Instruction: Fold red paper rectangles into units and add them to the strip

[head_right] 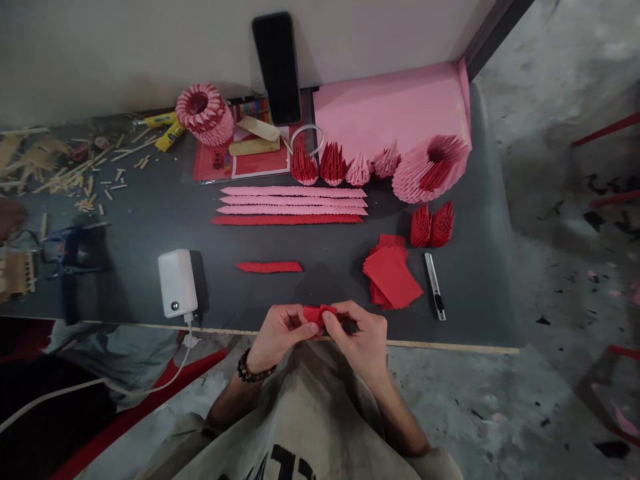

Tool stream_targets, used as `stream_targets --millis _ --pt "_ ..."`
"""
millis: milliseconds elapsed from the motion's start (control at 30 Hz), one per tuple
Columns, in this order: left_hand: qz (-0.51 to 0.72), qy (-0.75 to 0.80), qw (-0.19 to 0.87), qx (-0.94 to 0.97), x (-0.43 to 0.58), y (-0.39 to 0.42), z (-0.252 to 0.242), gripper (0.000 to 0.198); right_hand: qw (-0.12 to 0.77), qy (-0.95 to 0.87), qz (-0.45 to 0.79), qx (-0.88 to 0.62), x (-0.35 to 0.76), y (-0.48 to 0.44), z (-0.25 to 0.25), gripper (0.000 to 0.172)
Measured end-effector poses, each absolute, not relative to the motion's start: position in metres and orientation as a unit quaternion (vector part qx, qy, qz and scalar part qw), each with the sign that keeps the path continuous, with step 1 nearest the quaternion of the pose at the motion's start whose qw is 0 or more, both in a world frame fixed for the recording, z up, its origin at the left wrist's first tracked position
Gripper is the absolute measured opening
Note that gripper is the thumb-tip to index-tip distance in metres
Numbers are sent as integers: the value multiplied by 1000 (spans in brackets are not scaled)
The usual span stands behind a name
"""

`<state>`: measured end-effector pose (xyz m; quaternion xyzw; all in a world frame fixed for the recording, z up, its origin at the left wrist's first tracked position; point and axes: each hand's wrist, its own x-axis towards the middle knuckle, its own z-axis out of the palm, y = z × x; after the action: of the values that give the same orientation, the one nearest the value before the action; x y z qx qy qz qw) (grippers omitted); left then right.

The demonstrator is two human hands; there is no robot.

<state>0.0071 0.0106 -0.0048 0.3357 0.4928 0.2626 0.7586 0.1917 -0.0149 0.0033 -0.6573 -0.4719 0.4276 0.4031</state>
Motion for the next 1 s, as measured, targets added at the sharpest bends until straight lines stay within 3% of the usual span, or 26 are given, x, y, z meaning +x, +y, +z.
stream_targets --millis 167,333,533,667,867,1000 --pt "247 520 741 346 9 12 -3 43 413 -483 361 -682 184 -18 2 13" --pt "261 520 728 362 12 13 1 40 430 -446 380 -687 180 -22 -2 13" --pt "304 567 549 533 19 4 5 20 456 -398 449 -657 172 -25 -10 23" --pt "310 604 454 577 23 -5 3 16 491 -370 438 -656 164 -28 -17 18" --pt "316 612 454 565 19 -5 2 10 489 -442 418 -625 163 -27 -18 24" --pt "296 591 463 590 15 -3 4 11 477 -470 408 -620 166 -24 -11 6"
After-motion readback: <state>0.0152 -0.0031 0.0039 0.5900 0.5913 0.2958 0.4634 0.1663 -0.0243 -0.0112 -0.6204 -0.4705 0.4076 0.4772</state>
